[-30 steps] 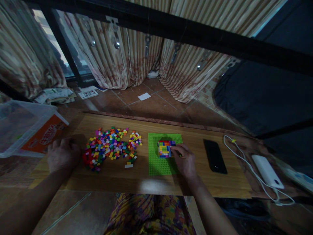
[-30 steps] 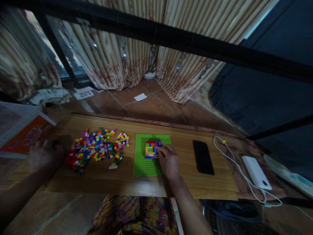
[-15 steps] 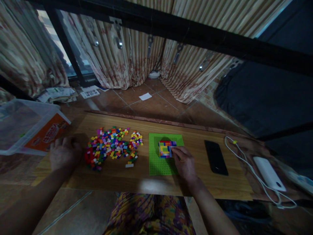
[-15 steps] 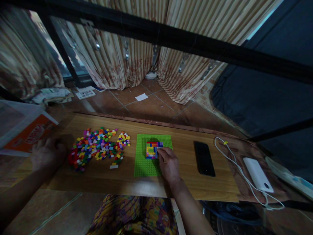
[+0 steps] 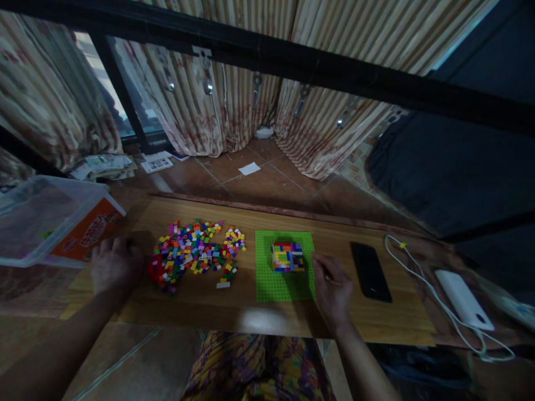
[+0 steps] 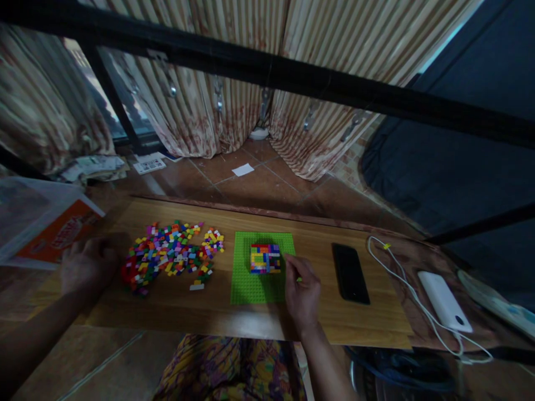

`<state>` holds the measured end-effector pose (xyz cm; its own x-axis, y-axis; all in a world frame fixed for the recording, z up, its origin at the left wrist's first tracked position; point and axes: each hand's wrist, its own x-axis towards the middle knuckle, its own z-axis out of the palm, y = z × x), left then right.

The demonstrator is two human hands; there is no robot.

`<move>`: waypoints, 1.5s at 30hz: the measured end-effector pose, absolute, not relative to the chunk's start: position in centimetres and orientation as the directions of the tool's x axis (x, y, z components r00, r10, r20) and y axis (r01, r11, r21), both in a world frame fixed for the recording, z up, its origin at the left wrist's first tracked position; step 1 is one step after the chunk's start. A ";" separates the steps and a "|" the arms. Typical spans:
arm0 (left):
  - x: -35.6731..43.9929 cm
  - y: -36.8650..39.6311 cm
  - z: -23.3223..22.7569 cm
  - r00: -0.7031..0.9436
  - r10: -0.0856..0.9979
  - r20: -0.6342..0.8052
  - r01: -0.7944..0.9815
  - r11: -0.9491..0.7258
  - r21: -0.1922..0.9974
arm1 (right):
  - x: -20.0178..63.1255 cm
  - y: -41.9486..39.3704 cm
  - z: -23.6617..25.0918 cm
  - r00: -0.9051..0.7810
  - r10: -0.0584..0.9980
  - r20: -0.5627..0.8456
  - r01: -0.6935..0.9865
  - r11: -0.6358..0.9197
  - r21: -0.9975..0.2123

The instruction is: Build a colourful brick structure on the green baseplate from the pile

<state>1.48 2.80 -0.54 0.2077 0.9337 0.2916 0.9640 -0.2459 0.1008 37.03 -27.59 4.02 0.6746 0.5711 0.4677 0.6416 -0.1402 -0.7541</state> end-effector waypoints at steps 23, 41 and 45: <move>1.9 1.5 -0.4 0.162 0.930 0.331 0.954 -0.234 0.190 | 23.9 -19.9 1.9 0.295 0.914 0.279 0.649 0.022 -0.760; 1.9 1.3 -0.5 0.129 0.946 0.297 0.947 -0.206 0.246 | 21.0 -13.8 1.3 0.169 0.913 0.371 0.930 -0.023 -0.366; 1.9 1.3 -0.5 0.122 0.946 0.300 0.937 -0.210 0.279 | 21.3 -14.4 1.5 0.172 0.912 0.373 0.892 0.016 -0.451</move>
<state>1.86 1.28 -0.53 0.1224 0.9461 0.2998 0.9371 -0.2097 0.2792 21.32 -14.37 1.51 0.1722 0.9116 0.3734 0.8924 0.0161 -0.4509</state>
